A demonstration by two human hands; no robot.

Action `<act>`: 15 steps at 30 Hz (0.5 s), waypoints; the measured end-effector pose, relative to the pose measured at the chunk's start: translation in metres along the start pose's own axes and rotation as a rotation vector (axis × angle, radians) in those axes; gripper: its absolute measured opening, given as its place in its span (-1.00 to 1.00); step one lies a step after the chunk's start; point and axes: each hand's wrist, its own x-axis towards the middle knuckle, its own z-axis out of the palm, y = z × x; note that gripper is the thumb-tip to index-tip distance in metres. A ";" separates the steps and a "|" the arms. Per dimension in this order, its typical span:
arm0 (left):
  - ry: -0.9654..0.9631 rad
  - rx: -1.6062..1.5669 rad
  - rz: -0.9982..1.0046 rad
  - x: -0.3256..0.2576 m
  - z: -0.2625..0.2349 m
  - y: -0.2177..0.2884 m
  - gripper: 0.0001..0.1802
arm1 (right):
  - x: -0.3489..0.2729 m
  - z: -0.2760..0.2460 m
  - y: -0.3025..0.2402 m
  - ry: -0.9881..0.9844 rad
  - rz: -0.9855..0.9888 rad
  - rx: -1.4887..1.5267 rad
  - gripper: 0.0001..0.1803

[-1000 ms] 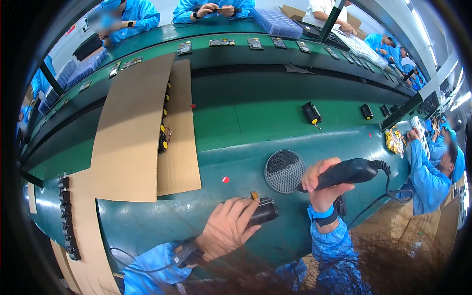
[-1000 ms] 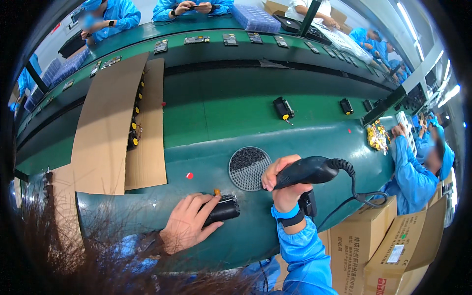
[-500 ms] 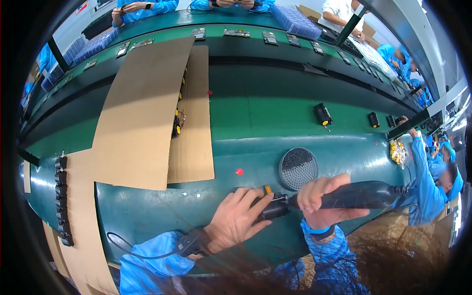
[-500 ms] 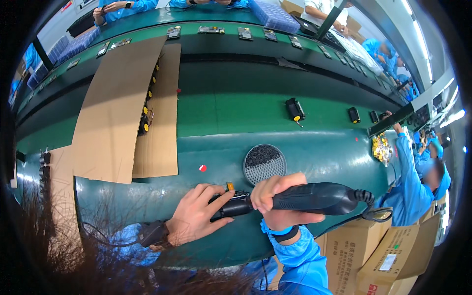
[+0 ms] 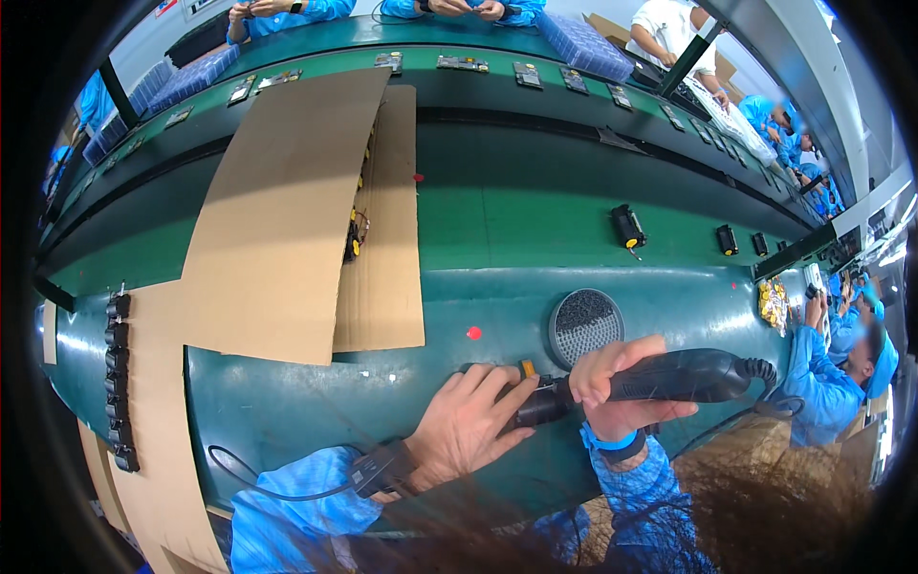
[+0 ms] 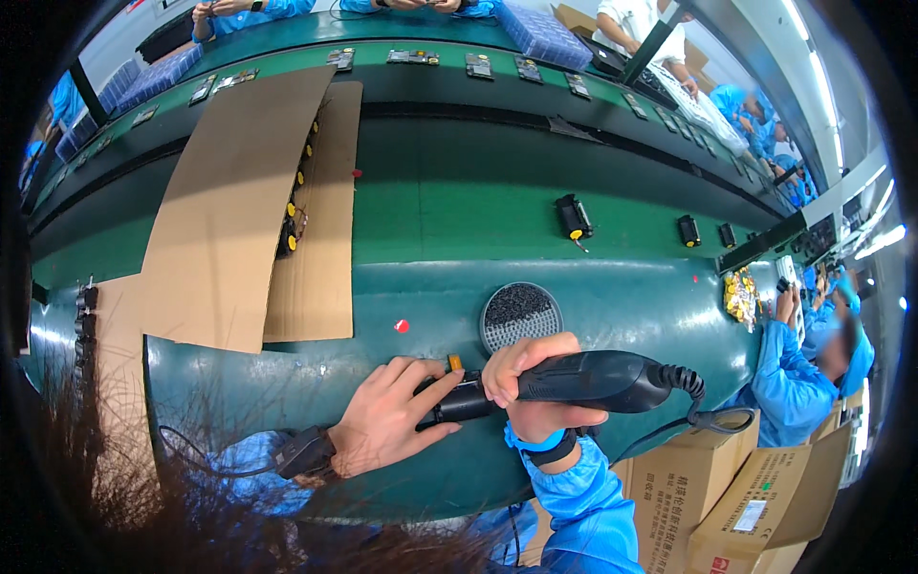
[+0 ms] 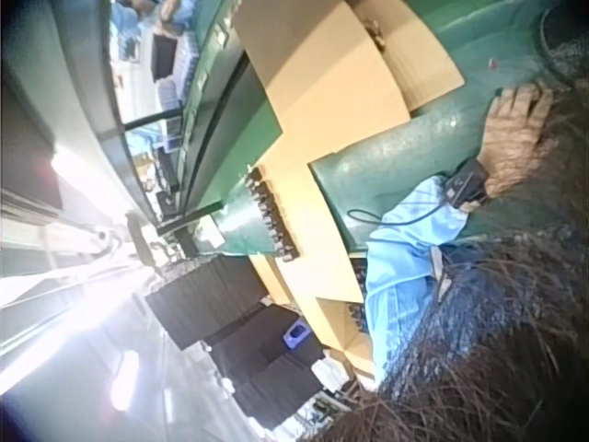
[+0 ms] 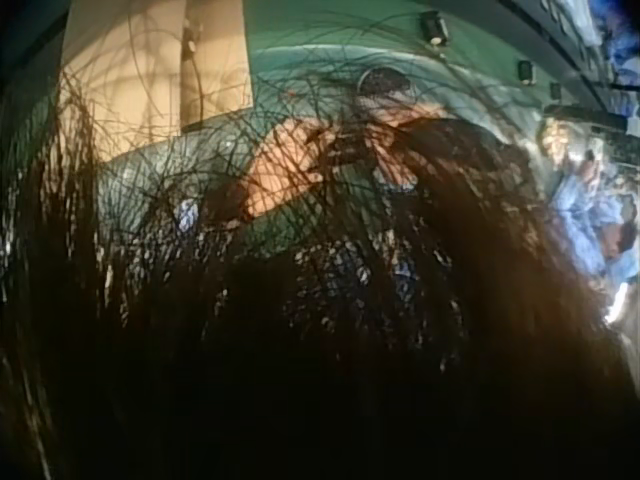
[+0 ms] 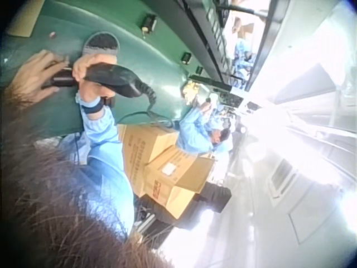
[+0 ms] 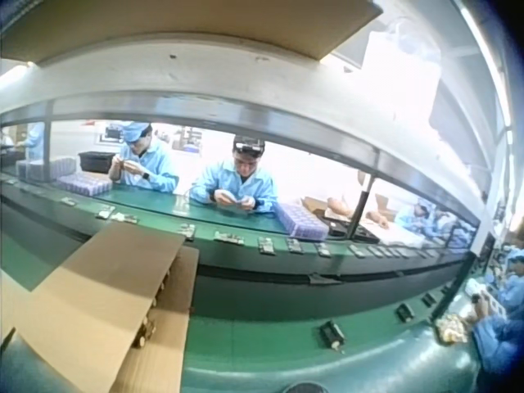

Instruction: Assembling small electronic components using an electric power screwdriver on a factory production line.

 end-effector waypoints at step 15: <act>-0.058 0.010 -0.032 -0.003 -0.001 0.005 -0.34 | -0.012 -0.012 0.007 -0.112 0.056 0.015 -0.04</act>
